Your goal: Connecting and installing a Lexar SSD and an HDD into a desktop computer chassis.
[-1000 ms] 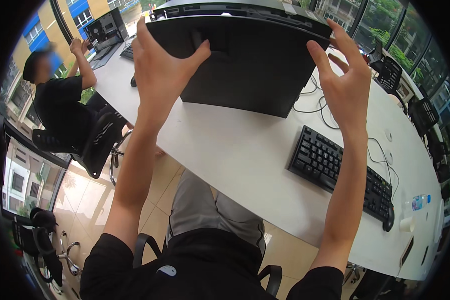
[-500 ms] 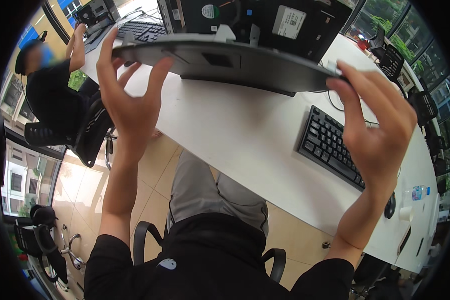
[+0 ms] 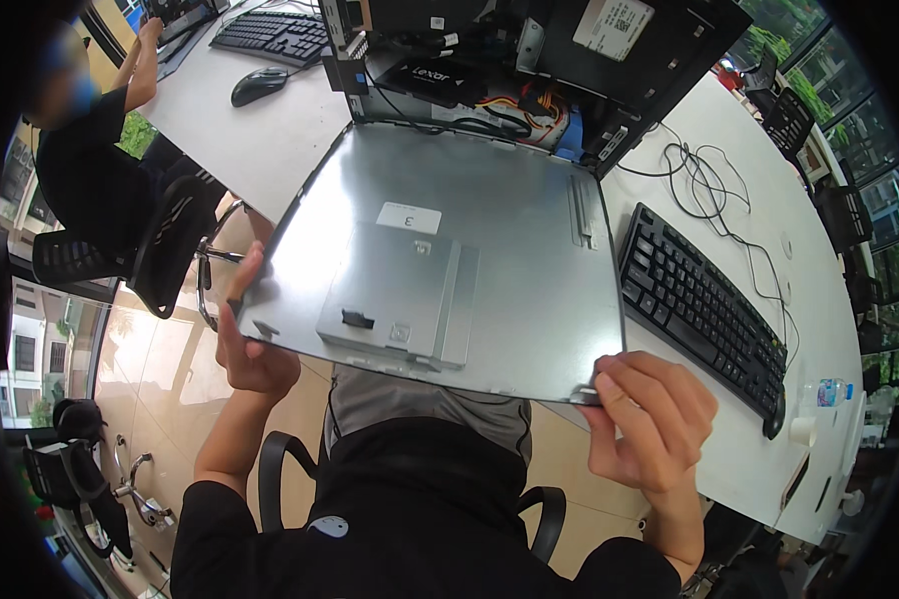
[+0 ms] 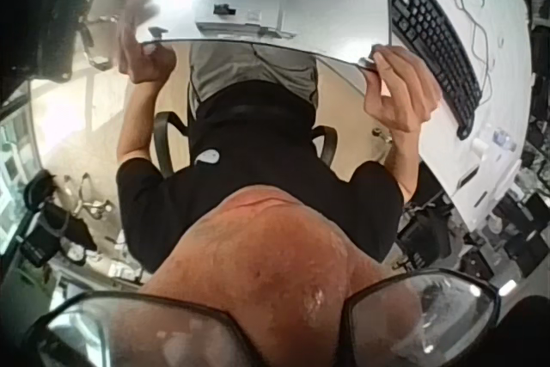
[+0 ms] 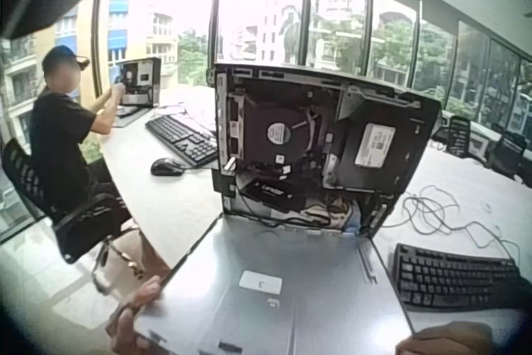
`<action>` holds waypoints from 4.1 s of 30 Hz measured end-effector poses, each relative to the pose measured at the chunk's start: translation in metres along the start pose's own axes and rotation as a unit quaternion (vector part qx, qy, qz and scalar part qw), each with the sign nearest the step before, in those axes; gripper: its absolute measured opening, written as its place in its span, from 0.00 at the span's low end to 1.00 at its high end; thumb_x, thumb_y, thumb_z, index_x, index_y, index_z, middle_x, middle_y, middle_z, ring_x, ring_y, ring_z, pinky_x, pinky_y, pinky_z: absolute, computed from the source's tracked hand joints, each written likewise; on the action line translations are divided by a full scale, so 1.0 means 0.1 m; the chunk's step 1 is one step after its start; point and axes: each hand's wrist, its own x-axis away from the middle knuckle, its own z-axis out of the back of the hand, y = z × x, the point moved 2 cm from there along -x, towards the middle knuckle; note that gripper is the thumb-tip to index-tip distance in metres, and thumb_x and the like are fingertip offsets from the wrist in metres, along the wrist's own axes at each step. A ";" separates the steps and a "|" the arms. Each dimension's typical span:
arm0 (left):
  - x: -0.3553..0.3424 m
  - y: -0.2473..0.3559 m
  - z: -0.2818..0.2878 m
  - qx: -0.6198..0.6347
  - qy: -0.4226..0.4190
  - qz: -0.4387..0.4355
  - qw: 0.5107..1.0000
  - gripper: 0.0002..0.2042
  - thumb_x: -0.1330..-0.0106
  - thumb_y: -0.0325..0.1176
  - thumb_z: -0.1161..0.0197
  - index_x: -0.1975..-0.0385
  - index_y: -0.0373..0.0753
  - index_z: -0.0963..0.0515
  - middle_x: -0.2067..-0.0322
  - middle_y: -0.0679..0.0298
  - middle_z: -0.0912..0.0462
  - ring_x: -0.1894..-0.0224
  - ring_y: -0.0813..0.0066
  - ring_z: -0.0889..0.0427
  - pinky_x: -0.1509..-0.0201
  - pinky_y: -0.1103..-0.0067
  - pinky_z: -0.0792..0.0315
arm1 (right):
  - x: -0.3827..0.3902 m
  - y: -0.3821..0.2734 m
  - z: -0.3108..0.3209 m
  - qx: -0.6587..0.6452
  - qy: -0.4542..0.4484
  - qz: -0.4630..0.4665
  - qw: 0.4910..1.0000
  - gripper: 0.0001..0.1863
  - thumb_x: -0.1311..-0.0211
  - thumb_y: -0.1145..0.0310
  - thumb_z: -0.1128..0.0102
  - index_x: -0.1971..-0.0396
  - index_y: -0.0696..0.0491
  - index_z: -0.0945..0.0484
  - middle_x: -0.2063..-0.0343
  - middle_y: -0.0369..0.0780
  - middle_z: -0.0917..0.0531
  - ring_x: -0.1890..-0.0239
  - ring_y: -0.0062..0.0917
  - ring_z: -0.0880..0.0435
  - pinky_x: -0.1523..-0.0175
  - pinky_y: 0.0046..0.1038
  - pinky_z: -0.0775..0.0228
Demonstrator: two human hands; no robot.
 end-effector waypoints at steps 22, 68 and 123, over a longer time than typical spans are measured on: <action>0.32 -0.13 0.19 0.040 -0.107 0.030 0.993 0.40 0.23 0.62 0.39 0.20 0.43 0.37 0.36 0.39 0.18 0.31 0.31 0.21 0.27 0.40 0.30 | 0.26 0.05 -0.36 -0.079 -0.161 -0.044 0.983 0.17 0.56 0.66 0.15 0.69 0.53 0.17 0.58 0.38 0.15 0.53 0.36 0.15 0.58 0.35 0.24; -1.37 -0.12 -1.07 -0.046 -0.074 -0.237 0.968 0.19 0.51 0.25 0.25 0.55 0.39 0.09 0.61 0.64 0.16 0.56 0.61 0.14 0.55 0.68 0.15 | -0.95 0.67 -1.01 0.024 0.052 -0.001 0.998 0.18 0.42 0.78 0.25 0.51 0.55 0.15 0.52 0.41 0.15 0.67 0.30 0.14 0.65 0.33 0.19; -1.00 -0.38 -0.34 -0.050 -0.163 -0.131 0.977 0.15 0.40 0.18 0.28 0.55 0.42 0.09 0.50 0.63 0.06 0.45 0.58 0.10 0.32 0.54 0.20 | -0.99 0.78 -1.23 -0.108 0.113 0.024 0.987 0.14 0.41 0.79 0.22 0.56 0.55 0.12 0.55 0.41 0.10 0.66 0.30 0.09 0.63 0.27 0.16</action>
